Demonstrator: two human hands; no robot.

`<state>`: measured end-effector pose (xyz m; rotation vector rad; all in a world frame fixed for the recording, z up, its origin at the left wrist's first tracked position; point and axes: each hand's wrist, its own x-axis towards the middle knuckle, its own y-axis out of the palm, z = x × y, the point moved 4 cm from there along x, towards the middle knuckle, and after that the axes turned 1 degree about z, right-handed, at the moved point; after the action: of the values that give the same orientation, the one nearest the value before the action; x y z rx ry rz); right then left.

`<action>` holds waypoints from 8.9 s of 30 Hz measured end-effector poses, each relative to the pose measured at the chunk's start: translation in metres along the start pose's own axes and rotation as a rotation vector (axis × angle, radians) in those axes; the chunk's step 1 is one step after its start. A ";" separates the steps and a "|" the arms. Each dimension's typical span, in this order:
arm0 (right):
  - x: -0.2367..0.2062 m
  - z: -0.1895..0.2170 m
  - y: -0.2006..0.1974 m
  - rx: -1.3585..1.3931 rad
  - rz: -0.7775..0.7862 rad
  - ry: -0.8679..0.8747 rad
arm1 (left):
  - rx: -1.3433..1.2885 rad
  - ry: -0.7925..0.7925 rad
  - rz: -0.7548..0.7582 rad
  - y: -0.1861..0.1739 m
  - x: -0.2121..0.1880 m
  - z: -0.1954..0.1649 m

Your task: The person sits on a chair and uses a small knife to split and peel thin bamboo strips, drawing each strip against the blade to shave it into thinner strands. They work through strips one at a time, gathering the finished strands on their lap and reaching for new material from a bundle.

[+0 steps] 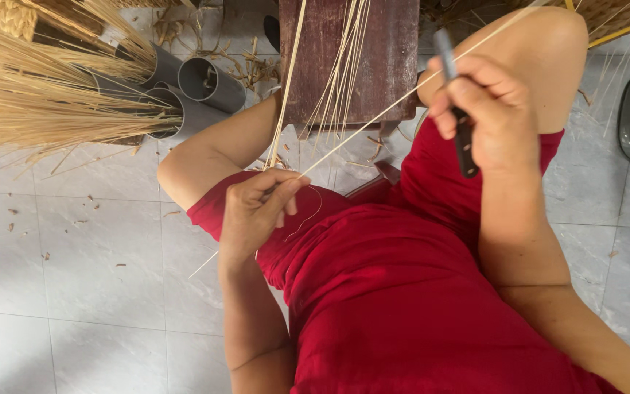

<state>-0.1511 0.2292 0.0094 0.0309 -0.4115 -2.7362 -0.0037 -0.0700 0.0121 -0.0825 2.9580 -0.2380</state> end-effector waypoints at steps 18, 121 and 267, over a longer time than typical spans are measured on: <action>-0.012 -0.002 0.007 -0.012 0.033 0.010 | -0.099 0.028 -0.080 -0.009 0.004 0.005; -0.010 -0.048 0.079 -0.119 0.365 0.194 | 0.059 0.077 -0.152 0.046 0.008 -0.006; 0.012 -0.055 0.044 0.205 0.218 0.229 | 0.112 0.119 -0.230 0.023 0.002 0.005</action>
<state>-0.1420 0.1709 -0.0300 0.3302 -0.5897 -2.4327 -0.0054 -0.0484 0.0036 -0.4082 3.0430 -0.4524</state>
